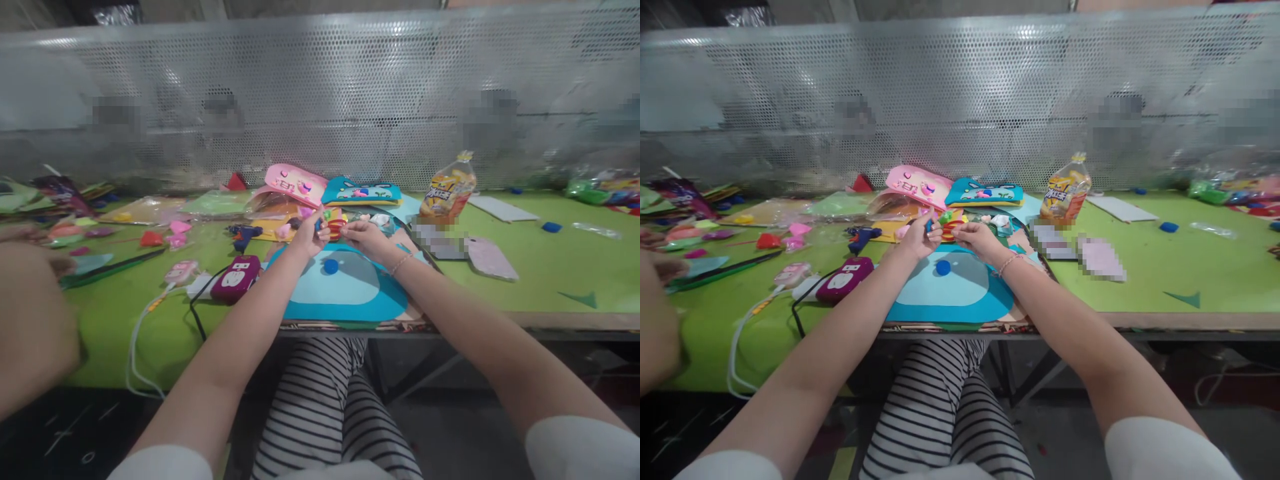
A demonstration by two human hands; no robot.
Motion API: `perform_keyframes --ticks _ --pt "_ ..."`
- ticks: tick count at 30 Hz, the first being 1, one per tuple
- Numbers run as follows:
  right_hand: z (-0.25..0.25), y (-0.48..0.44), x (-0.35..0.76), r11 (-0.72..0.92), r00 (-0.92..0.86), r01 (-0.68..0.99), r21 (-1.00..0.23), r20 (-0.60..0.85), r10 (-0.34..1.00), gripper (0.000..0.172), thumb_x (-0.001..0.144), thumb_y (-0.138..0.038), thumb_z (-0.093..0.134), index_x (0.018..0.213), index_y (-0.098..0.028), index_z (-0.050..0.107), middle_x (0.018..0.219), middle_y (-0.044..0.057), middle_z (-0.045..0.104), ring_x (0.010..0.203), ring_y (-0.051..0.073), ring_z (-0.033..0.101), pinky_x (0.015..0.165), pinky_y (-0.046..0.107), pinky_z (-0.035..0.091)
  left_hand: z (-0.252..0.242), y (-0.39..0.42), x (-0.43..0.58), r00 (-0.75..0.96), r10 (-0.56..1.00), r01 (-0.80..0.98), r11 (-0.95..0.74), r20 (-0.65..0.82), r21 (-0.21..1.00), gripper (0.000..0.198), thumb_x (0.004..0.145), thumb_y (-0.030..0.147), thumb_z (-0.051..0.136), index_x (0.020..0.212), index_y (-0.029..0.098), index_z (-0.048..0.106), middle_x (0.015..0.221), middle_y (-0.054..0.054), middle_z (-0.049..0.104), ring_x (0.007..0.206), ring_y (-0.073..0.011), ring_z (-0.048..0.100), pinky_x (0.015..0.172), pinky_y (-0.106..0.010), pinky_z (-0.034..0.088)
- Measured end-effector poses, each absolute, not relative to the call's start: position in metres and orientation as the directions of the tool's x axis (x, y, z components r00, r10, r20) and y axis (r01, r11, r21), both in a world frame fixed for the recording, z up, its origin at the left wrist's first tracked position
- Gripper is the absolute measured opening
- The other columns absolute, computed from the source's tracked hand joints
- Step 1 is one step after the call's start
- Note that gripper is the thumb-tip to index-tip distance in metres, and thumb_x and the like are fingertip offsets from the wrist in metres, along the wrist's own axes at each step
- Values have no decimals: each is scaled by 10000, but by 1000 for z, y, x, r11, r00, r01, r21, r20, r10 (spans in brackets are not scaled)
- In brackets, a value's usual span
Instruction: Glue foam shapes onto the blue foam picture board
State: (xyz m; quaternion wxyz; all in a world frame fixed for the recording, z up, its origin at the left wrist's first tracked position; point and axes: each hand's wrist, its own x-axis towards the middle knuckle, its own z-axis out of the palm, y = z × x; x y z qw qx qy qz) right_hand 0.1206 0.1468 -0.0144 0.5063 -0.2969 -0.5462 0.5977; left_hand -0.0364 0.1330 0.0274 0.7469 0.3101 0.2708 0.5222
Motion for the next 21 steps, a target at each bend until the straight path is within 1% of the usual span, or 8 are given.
perform_keyframes --ticks 3,7,13,18,21 --pt "-16 149 121 113 -341 -291 -950 214 915 277 546 -325 815 690 -157 649 635 -29 588 586 61 507 580 205 414 29 131 -36 300 951 -611 250 -73 751 366 845 361 542 583 157 389 414 88 302 275 2 229 279 -116 156" --pt "-16 149 122 140 -333 -297 -945 240 912 278 562 -354 803 684 -166 638 615 -33 561 584 68 490 574 213 406 29 131 -38 311 947 -604 260 -77 753 328 869 292 511 589 153 411 397 91 286 264 -2 209 271 -122 131" --pt "-14 147 122 150 -325 -299 -942 248 912 274 568 -354 800 674 -168 630 606 -36 546 582 69 480 572 214 405 29 129 -39 367 926 -587 307 -92 749 453 858 252 508 498 180 243 346 83 222 263 -26 232 280 -142 166" --pt "-15 149 122 141 -333 -288 -947 237 913 262 578 -344 799 677 -165 635 615 -29 558 583 68 490 574 211 411 29 129 -38 360 928 -570 303 -99 764 464 862 271 503 499 182 230 334 83 214 261 -30 223 286 -147 162" --pt "-15 149 123 132 -338 -291 -947 231 912 255 573 -330 802 681 -164 642 617 -31 568 582 67 501 587 213 425 28 131 -39 364 925 -582 314 -105 750 445 847 254 525 505 178 250 347 84 225 270 -29 235 297 -144 184"
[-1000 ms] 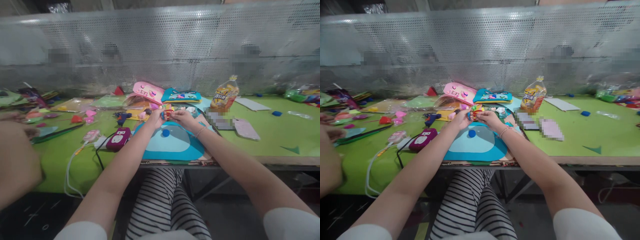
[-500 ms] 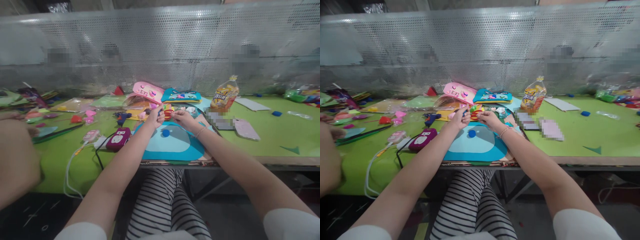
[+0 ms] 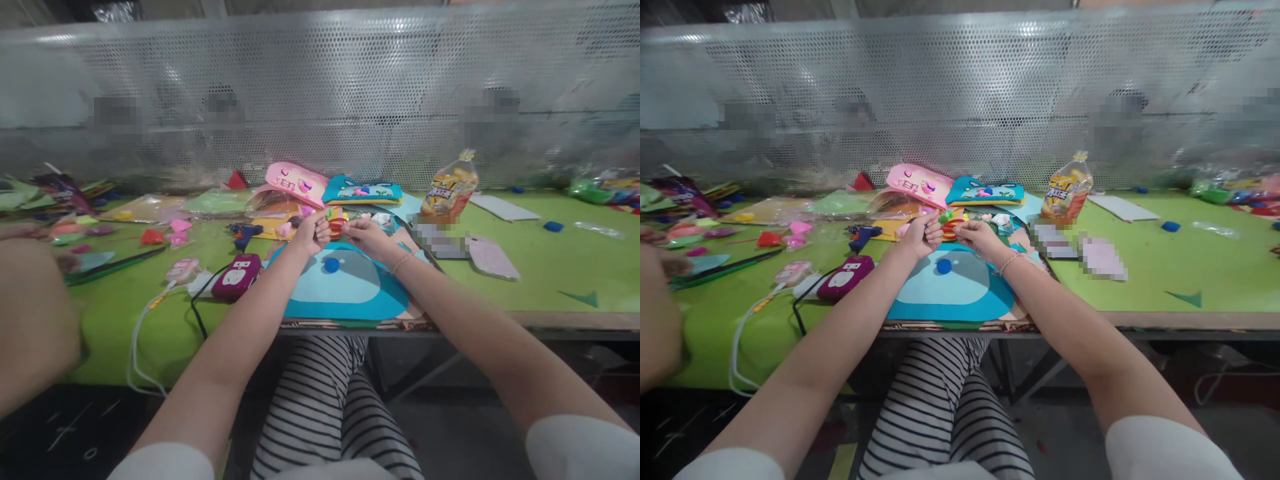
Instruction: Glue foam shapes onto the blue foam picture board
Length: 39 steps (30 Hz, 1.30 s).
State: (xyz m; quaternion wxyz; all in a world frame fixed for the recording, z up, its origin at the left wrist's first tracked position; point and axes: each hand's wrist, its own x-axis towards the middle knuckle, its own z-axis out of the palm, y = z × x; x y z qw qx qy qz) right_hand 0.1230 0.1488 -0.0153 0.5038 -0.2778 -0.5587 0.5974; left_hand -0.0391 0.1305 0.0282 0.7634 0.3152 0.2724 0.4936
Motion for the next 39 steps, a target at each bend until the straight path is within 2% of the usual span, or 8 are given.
perform_keyframes --ticks 5,8,20,26,32,36,39 --pt "-14 147 122 106 -338 -320 -941 218 915 225 574 -268 808 709 -162 662 732 7 645 723 104 602 752 246 487 25 135 -40 374 924 -622 318 -85 716 347 854 260 495 541 167 375 383 66 297 310 -43 310 327 -146 256" --pt "-13 146 121 78 -336 -346 -935 201 920 194 595 -238 796 722 -161 672 766 25 667 770 122 627 803 266 499 23 138 -39 363 928 -641 313 -83 701 307 848 255 496 566 161 417 404 57 336 330 -43 334 345 -149 280" --pt "-13 146 119 41 -323 -363 -931 167 932 142 637 -205 769 730 -151 676 706 21 666 710 110 636 764 252 517 22 139 -38 378 923 -690 336 -76 642 260 881 191 427 630 145 472 425 48 358 351 -41 337 351 -140 288" --pt "-14 145 120 41 -335 -366 -930 172 926 182 605 -217 789 737 -151 683 734 21 676 725 110 638 769 241 516 23 139 -37 363 927 -683 333 -93 650 260 872 245 472 632 146 486 430 47 361 357 -48 358 355 -150 296" --pt "-15 148 121 54 -334 -333 -941 172 927 199 585 -219 795 731 -158 674 749 10 673 731 96 624 752 217 500 22 139 -35 308 945 -684 302 -113 664 253 853 268 504 633 143 493 475 25 426 403 -65 438 405 -165 372" --pt "-16 148 121 60 -332 -326 -943 174 927 189 588 -230 790 713 -161 665 740 9 664 722 97 612 752 229 491 23 139 -34 228 970 -729 225 -81 647 233 863 280 474 700 131 548 562 -18 531 520 -101 551 527 -216 477" --pt "-15 147 120 57 -337 -331 -942 174 925 197 578 -233 796 702 -161 661 738 10 663 720 97 608 728 221 488 22 139 -31 214 975 -730 197 -54 655 225 880 227 444 721 120 562 615 -37 577 586 -105 586 584 -219 497"
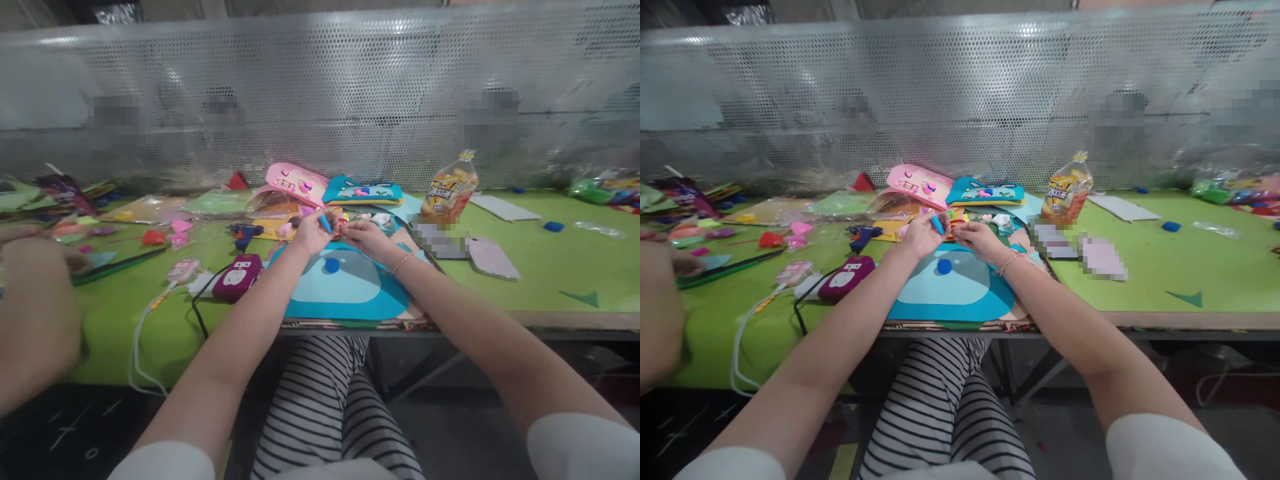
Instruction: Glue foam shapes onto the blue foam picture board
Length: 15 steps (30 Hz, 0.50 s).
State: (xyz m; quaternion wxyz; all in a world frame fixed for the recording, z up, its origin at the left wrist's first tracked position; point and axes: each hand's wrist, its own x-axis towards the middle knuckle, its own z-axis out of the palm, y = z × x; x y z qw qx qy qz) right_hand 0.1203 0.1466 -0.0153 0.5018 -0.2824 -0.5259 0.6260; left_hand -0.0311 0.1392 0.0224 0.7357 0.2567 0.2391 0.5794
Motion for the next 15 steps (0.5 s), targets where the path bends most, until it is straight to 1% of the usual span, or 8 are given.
perform_keyframes --ticks 6,10,15 --pt "-13 144 119 10 -333 -350 -937 134 934 221 542 -206 811 696 -150 664 720 8 661 703 93 608 706 210 488 20 137 -27 210 977 -708 134 25 693 163 871 166 484 725 130 547 636 -17 589 602 -83 589 612 -193 491" --pt "-13 144 120 19 -346 -351 -936 148 926 188 576 -203 793 698 -150 661 723 9 660 696 86 600 701 210 486 21 134 -29 279 960 -672 187 11 717 185 872 164 476 698 134 530 606 -15 570 545 -77 559 577 -194 481" --pt "-15 146 121 27 -350 -355 -934 160 923 208 572 -218 798 722 -143 674 739 12 665 690 77 593 670 185 477 24 132 -32 328 944 -642 242 -25 727 164 848 127 468 702 124 543 577 -11 542 485 -64 506 499 -174 436"
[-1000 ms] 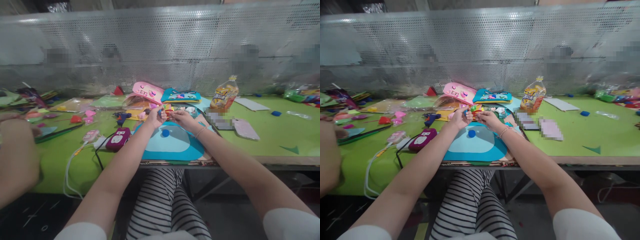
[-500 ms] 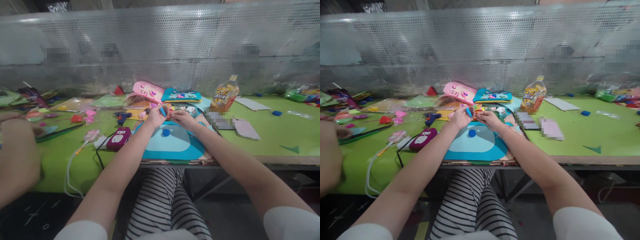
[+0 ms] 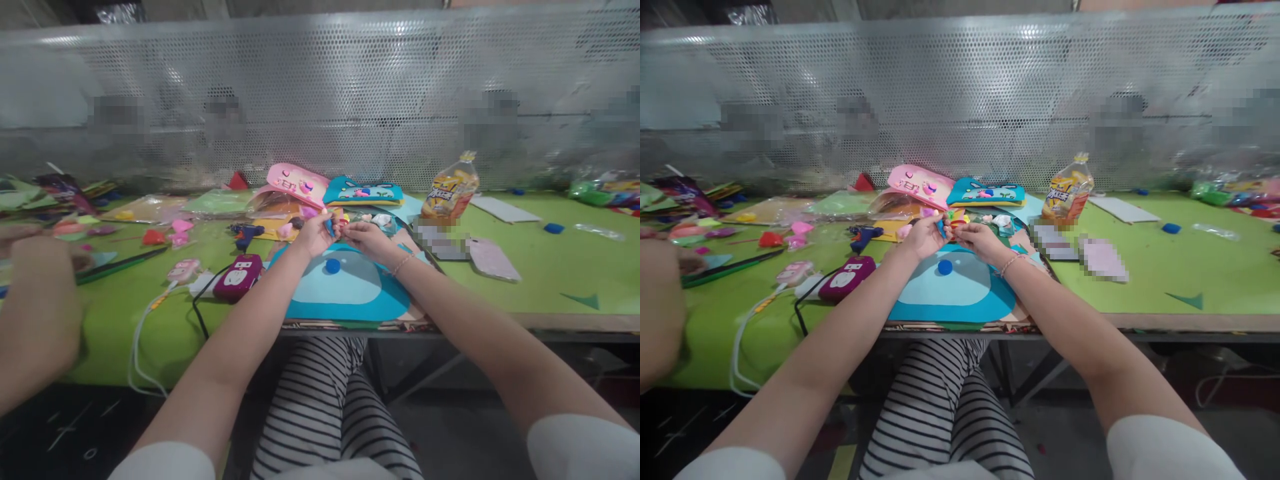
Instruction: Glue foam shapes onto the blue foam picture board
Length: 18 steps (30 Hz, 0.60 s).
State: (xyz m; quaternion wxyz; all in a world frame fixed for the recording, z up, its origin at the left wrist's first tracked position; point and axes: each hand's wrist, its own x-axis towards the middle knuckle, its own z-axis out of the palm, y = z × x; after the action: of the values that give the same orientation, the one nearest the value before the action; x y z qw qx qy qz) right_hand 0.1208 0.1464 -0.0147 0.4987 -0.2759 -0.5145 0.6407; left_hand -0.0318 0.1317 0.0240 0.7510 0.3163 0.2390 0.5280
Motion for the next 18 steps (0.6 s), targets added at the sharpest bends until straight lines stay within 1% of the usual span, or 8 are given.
perform_keyframes --ticks 4,7,10,12,15,18 --pt "-16 148 121 34 -350 -340 -940 160 923 189 589 -212 787 726 -148 673 738 9 661 692 80 591 676 193 474 23 133 -31 328 944 -653 247 -26 716 147 835 107 469 711 123 545 577 -11 541 493 -59 502 504 -165 436" --pt "-16 148 121 46 -344 -331 -942 166 924 169 610 -206 775 734 -150 674 758 18 666 717 92 600 722 215 481 22 137 -30 299 954 -662 228 -27 714 146 828 128 494 687 129 531 566 -8 536 483 -60 498 497 -164 434" --pt "-15 147 121 50 -318 -331 -942 162 934 179 613 -177 771 761 -156 672 778 19 671 750 99 612 755 226 485 19 140 -31 204 976 -663 199 -81 722 142 802 155 542 664 141 513 529 16 506 435 -52 465 447 -153 400" --pt "-14 146 121 44 -297 -325 -945 145 944 197 609 -169 774 775 -156 667 756 14 665 745 99 613 749 226 488 18 143 -32 113 984 -673 176 -135 719 152 782 159 565 645 146 500 501 34 477 407 -44 441 415 -145 370" --pt "-12 145 121 51 -284 -309 -950 143 948 189 628 -240 771 741 -149 649 662 -1 624 657 82 580 664 207 480 17 145 -34 6 985 -696 129 -174 706 168 766 142 573 624 146 484 482 45 456 397 -38 433 404 -139 357" --pt "-10 143 121 61 -294 -271 -961 143 945 260 642 -370 757 668 -161 604 559 -26 547 538 67 501 525 190 421 17 146 -35 -36 984 -695 101 -174 712 161 745 125 590 625 148 485 479 46 459 397 -38 434 404 -141 361"
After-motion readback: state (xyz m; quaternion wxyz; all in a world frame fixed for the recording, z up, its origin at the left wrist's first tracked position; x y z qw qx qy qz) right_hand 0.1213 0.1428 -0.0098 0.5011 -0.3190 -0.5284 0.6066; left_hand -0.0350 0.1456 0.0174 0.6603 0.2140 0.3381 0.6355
